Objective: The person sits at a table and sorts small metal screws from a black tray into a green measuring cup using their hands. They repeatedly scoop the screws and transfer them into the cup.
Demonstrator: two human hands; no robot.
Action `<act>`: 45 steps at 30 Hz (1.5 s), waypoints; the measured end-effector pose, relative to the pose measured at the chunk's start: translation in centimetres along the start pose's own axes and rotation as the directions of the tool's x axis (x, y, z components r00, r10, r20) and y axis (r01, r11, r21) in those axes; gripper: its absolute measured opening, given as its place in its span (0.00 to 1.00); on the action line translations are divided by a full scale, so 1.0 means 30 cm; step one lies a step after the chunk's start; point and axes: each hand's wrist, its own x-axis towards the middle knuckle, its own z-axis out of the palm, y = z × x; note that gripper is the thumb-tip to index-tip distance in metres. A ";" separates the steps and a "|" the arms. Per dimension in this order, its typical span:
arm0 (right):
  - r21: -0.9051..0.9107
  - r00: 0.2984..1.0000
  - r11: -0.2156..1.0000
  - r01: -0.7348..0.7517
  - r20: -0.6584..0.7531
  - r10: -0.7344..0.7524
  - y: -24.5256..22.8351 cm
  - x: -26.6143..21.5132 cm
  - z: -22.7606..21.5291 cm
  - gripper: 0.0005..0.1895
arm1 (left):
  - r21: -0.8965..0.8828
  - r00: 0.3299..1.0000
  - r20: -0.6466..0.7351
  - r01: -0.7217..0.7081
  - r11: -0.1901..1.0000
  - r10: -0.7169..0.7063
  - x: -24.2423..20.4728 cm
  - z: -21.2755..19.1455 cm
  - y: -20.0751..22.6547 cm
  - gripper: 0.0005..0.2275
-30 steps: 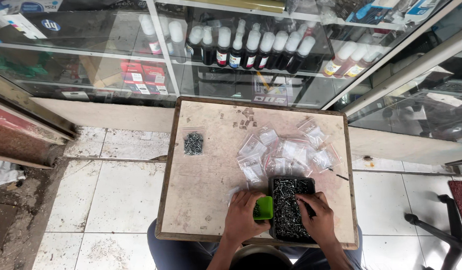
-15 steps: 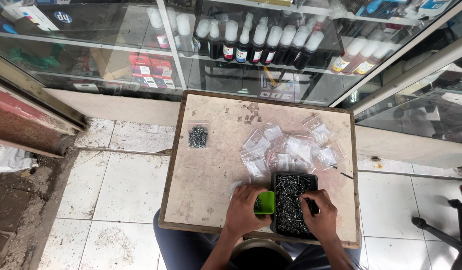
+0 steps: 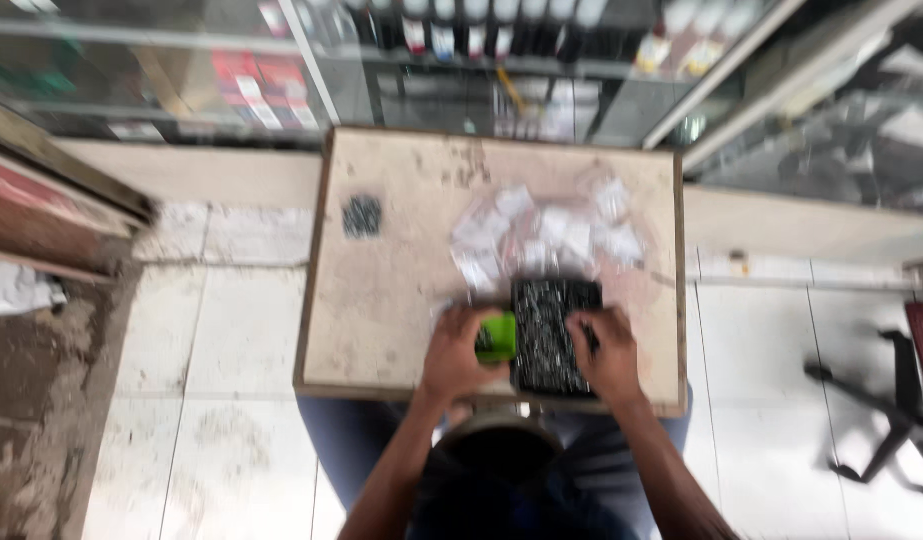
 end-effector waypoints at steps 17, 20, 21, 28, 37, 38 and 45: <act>0.162 0.992 0.981 0.103 0.057 -0.113 -0.133 0.073 -0.079 0.14 | -0.014 0.988 -0.127 -0.091 0.996 0.089 0.022 -0.004 0.042 0.34; 0.107 0.999 0.994 0.036 0.027 -0.040 -0.137 0.100 -0.172 0.13 | -0.004 0.985 -0.136 -0.106 0.994 0.104 0.025 -0.003 0.026 0.33; 0.075 0.999 0.997 0.015 0.033 -0.018 -0.154 0.114 -0.210 0.12 | 0.002 0.987 -0.132 -0.096 0.995 0.096 0.020 0.004 0.019 0.32; 0.034 0.993 0.999 0.008 0.114 -0.012 -0.101 0.060 -0.126 0.14 | -0.008 0.996 -0.072 -0.061 0.998 0.061 0.035 -0.037 0.083 0.29; -0.064 0.964 0.994 0.084 0.258 -0.065 -0.144 0.126 -0.018 0.10 | 0.079 0.996 -0.068 -0.047 0.996 0.053 0.029 -0.011 0.054 0.31; -0.062 0.963 0.994 0.092 0.260 -0.072 -0.144 0.131 -0.009 0.10 | 0.086 0.996 -0.071 -0.044 0.995 0.050 0.026 -0.006 0.046 0.31; -0.104 0.950 0.991 0.084 0.310 -0.048 -0.133 0.134 0.024 0.07 | 0.107 0.997 -0.057 -0.038 0.993 0.045 0.009 0.013 0.021 0.33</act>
